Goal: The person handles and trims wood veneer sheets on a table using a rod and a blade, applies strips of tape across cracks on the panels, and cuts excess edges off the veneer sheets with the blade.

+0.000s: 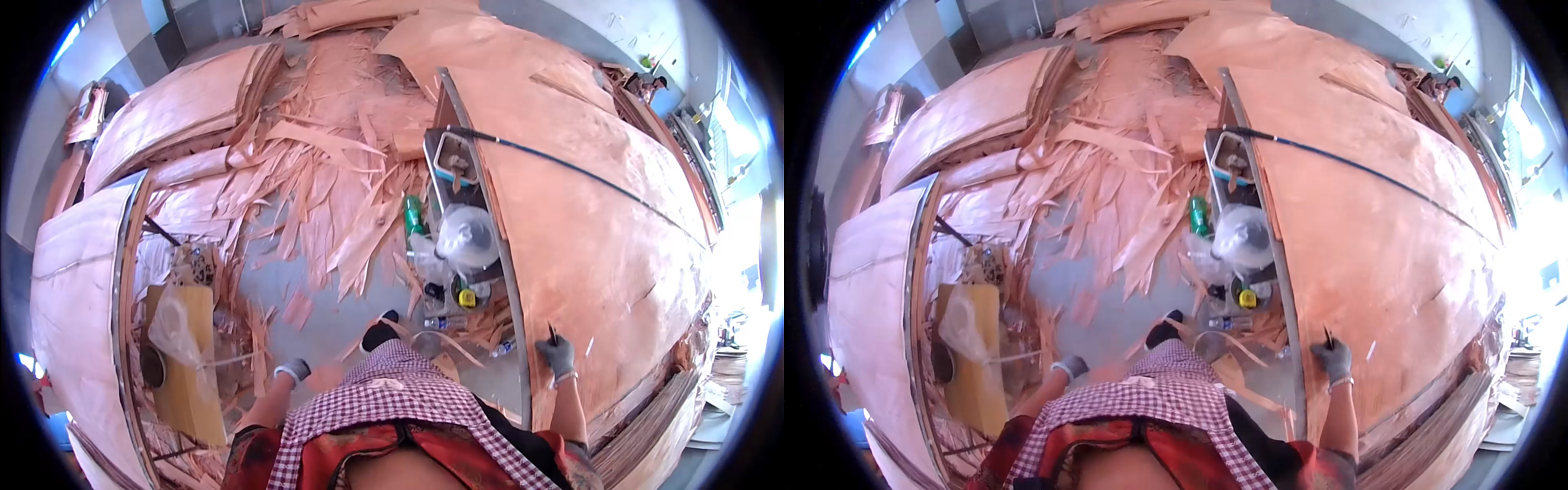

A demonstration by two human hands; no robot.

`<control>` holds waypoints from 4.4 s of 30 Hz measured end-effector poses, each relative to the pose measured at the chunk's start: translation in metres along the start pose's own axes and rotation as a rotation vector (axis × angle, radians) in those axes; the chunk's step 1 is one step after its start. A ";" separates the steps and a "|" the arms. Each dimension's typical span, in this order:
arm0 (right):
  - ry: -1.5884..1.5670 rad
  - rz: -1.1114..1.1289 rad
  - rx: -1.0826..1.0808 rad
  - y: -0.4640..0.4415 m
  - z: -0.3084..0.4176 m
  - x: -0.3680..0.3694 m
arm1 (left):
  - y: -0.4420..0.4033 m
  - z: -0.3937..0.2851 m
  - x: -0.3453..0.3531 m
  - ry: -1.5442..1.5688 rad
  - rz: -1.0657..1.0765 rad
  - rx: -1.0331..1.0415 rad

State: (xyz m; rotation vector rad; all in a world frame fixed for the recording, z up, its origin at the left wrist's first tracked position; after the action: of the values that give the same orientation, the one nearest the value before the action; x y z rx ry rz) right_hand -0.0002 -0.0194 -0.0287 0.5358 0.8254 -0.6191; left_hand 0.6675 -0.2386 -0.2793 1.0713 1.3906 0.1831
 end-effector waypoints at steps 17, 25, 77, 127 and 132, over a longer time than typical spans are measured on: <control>-0.899 0.132 -0.052 -0.164 0.250 0.074 | -0.291 -0.038 -0.448 0.633 -0.259 -0.101; -0.968 0.178 0.079 -0.281 0.376 0.104 | -0.444 -0.141 -0.733 0.770 -0.786 0.304; -1.087 -0.461 0.808 -0.019 0.328 0.227 | -0.514 -0.273 -0.765 0.148 -0.917 0.961; -1.030 -0.735 0.673 0.154 -0.133 -0.063 | -0.035 -0.751 -0.197 -0.512 -0.221 1.690; -0.744 -0.848 0.585 0.113 -0.173 -0.108 | -0.034 -0.754 -0.199 -0.469 -0.180 1.684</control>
State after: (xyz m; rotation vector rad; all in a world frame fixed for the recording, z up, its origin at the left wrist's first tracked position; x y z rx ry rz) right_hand -0.0665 0.2042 -0.0185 0.4038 0.1004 -1.7470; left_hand -0.0367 -0.0156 -0.0281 2.0683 0.9934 -1.5289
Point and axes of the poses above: each hand's wrist, its own y-axis away from the middle knuckle, its own x-axis out of the palm, z = x × y, the point moved 1 cm from there along -y, towards the middle knuckle, and after that the axes turned 10 degrees about -x, right-handed, at the moved point
